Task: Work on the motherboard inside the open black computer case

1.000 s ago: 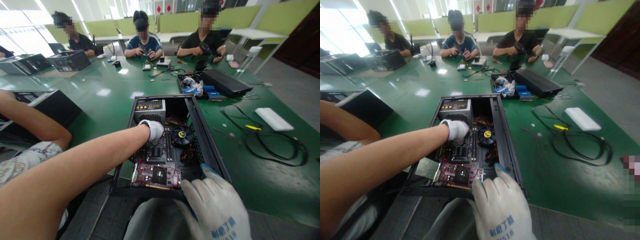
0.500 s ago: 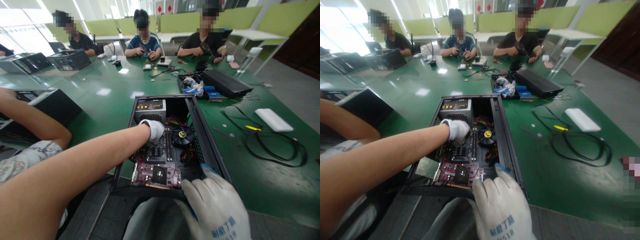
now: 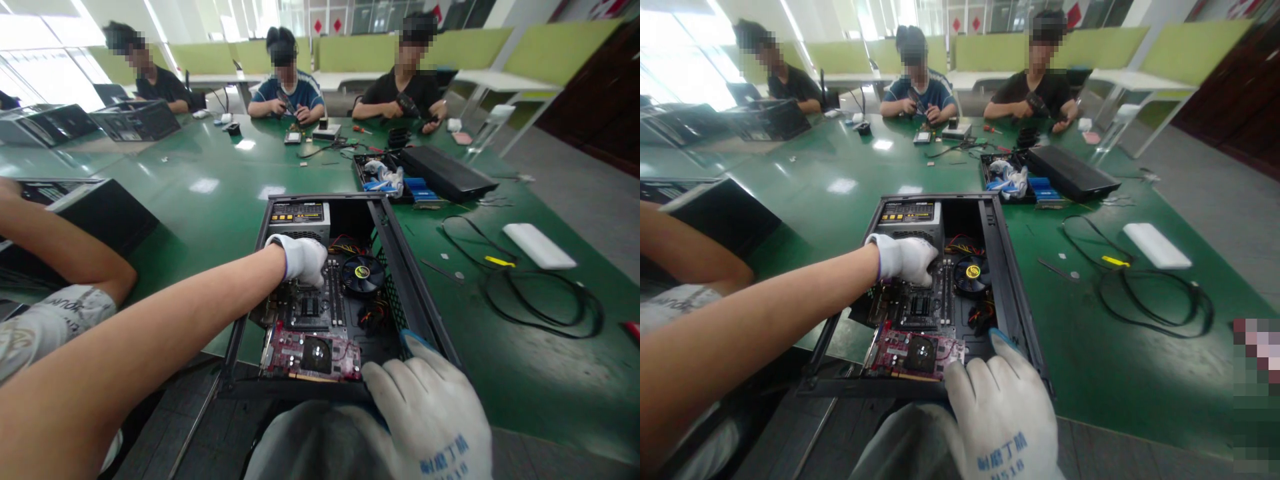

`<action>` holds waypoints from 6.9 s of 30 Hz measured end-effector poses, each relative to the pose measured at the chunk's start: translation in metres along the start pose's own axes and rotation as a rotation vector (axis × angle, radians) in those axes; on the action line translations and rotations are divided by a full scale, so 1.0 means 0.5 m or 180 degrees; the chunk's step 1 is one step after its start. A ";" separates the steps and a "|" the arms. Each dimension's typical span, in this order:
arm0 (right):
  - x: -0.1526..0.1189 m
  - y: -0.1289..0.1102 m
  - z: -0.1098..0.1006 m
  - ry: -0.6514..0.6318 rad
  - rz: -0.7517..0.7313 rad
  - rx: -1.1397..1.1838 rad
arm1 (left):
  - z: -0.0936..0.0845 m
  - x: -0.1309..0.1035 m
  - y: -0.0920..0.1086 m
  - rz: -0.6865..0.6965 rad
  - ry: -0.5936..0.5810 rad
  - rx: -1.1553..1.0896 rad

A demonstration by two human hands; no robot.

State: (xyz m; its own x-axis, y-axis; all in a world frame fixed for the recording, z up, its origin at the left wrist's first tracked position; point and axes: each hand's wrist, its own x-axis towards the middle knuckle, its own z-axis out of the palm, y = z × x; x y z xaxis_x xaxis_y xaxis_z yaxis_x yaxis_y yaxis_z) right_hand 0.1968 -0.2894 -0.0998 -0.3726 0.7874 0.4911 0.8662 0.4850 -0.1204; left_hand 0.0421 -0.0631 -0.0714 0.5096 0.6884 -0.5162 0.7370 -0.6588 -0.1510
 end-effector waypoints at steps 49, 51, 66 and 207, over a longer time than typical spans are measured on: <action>0.432 0.223 0.179 -0.0564 0.0218 -0.0984 | -0.111 -0.092 -0.147 -0.0890 0.2949 -0.1451; 0.365 0.187 0.150 -0.0536 0.0126 -0.0902 | -0.113 -0.094 -0.138 -0.0834 0.2840 -0.1321; 0.001 0.000 -0.009 0.0045 -0.0561 -0.0159 | -0.027 -0.041 -0.009 -0.0075 0.0207 -0.0035; -0.007 -0.022 -0.026 -0.0252 -0.0210 -0.0038 | 0.048 0.040 0.008 0.0121 -0.0238 0.0163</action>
State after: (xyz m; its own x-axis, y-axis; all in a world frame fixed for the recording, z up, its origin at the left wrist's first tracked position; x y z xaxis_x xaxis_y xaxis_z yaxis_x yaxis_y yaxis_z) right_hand 0.1932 -0.3025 -0.0890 -0.4537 0.7817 0.4279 0.8426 0.5326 -0.0795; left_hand 0.0447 -0.0593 -0.1026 0.5007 0.6393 -0.5836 0.6932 -0.6999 -0.1719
